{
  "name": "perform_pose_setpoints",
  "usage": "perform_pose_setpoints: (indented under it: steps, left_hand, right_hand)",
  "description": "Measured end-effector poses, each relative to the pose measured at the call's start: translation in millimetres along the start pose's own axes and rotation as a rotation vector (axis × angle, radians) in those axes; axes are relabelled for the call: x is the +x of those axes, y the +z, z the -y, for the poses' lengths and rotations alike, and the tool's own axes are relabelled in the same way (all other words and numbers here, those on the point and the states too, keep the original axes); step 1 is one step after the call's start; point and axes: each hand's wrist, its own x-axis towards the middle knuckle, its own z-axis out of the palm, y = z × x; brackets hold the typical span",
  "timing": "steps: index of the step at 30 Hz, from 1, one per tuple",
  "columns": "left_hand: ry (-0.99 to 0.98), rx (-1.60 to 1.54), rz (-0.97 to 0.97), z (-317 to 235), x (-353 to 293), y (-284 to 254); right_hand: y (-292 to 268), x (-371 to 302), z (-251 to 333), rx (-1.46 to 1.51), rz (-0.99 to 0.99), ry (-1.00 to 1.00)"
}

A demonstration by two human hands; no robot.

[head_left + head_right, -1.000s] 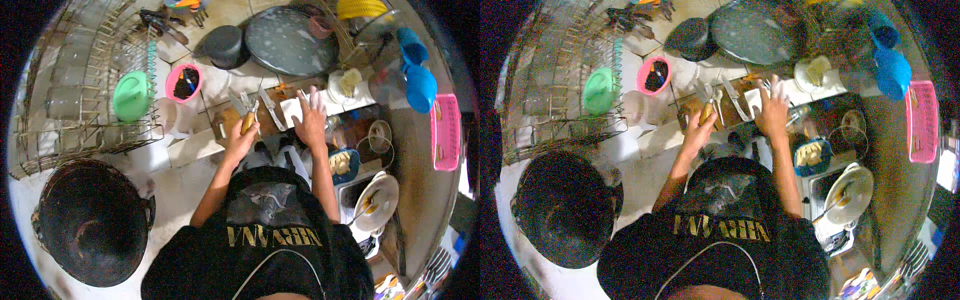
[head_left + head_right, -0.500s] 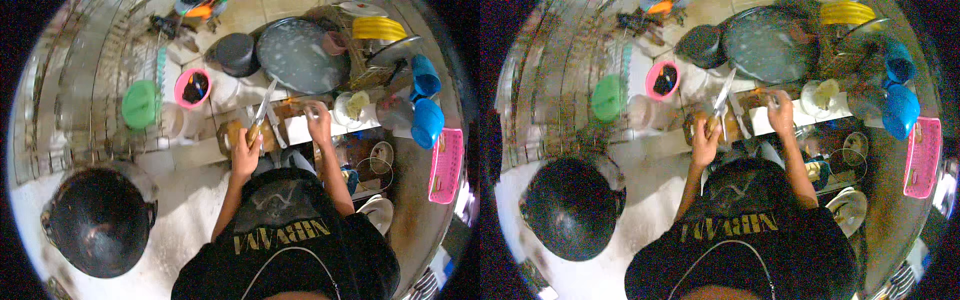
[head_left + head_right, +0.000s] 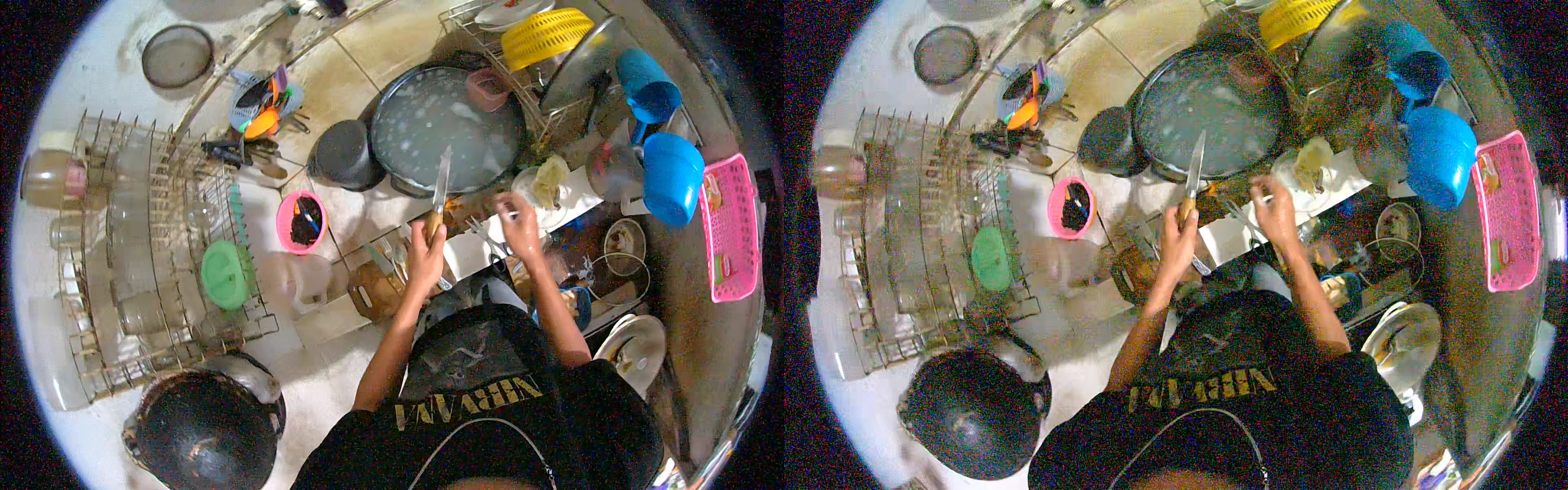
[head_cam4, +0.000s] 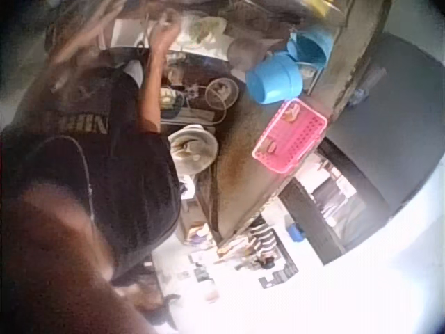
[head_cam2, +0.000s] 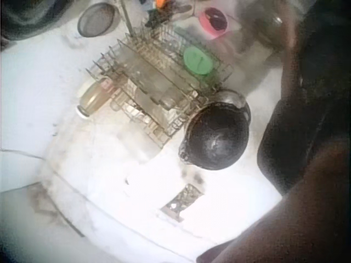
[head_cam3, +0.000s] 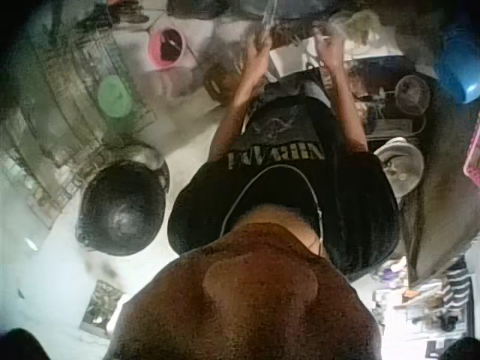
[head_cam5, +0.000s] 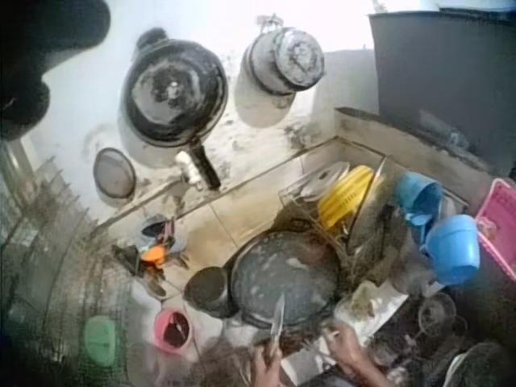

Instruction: The person washes plates with a sponge and water, then wipes a knife with a cloth and rinses several glasses before placing them in a drying rack.

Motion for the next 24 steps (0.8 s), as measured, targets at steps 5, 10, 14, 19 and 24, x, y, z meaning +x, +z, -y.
perform_pose_setpoints:
  steps: [5, 10, 14, 19, 24]
  left_hand:
    - [0.006, 0.6, 0.069, 4, 95, 10]
    - [0.084, 0.704, 0.127, -4, 127, 30]
    - [0.11, 0.63, 0.117, 6, 124, 23]
    - [0.172, 0.173, 0.024, 20, 90, 13]
    - [-0.356, -0.698, -0.141, -2, 32, 17]
  right_hand:
    - [33, -16, 8, 0.148, 0.201, 0.051]
    - [21, -21, -4, 0.17, 0.149, 0.046]
    - [28, -21, -14, 0.229, 0.138, 0.14]
    - [35, -13, -18, 0.394, 0.133, 0.242]
    - [61, -8, 16, 0.497, 0.253, 0.288]
